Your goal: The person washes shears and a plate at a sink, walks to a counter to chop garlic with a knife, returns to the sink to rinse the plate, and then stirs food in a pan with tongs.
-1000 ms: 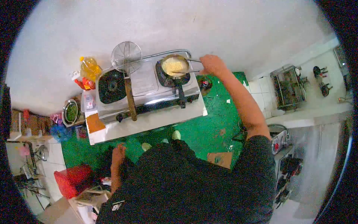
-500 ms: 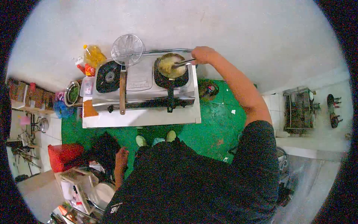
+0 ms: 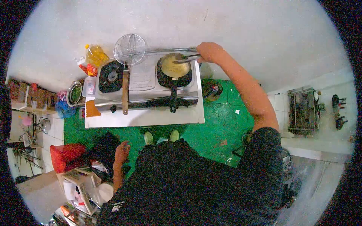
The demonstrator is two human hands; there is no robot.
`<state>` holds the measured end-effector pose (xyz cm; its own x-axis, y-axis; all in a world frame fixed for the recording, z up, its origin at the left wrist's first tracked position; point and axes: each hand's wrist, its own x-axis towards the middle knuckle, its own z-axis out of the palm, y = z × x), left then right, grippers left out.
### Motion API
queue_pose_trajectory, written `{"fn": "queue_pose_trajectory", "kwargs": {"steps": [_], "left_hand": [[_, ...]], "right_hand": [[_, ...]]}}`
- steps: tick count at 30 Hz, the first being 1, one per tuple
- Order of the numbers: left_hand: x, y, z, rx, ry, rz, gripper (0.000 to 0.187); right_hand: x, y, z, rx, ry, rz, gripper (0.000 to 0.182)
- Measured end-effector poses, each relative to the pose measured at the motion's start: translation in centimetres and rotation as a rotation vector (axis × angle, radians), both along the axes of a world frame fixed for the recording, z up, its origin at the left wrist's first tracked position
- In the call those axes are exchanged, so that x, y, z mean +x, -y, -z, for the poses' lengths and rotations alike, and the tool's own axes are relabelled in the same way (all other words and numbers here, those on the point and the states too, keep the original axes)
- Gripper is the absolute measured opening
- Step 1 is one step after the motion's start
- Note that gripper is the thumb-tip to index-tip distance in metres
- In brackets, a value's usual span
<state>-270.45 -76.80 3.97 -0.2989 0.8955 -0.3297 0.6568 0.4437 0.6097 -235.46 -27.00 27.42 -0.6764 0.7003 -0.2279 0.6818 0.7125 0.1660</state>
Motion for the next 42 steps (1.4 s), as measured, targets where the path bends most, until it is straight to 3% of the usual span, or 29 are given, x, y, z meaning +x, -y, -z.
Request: {"fn": "queue_pose_trajectory", "kwargs": {"steps": [10,13,18,27,30,36,42], "left_hand": [[-4.4,-0.6,-0.2,-0.006,-0.010,0.103,0.029],[-6.3,0.4,1.9,0.084,-0.070,0.168,0.028],[-8.5,0.2,1.7,0.009,-0.039,0.189,0.028],[-10.8,-1.1,2.0,-0.026,-0.010,0.195,0.028],[-10.6,-1.2,1.2,-0.043,0.015,0.163,0.029],[-10.2,-0.8,1.7,-0.050,0.019,0.133,0.031],[-8.3,-0.9,-0.3,-0.039,0.003,0.123,0.028]], "right_hand": [[-2.6,2.1,5.4,-0.023,0.067,0.054,0.038],[-1.7,2.4,5.2,-0.121,0.041,0.135,0.037],[0.3,2.7,3.5,-0.244,-0.078,0.132,0.037],[-1.2,5.7,2.7,0.139,0.042,0.189,0.034],[-2.5,7.0,2.6,0.108,0.091,0.223,0.033],[-2.9,5.8,7.8,0.050,0.115,0.153,0.035],[-0.3,3.6,7.1,-0.165,-0.032,0.218,0.040]]}}
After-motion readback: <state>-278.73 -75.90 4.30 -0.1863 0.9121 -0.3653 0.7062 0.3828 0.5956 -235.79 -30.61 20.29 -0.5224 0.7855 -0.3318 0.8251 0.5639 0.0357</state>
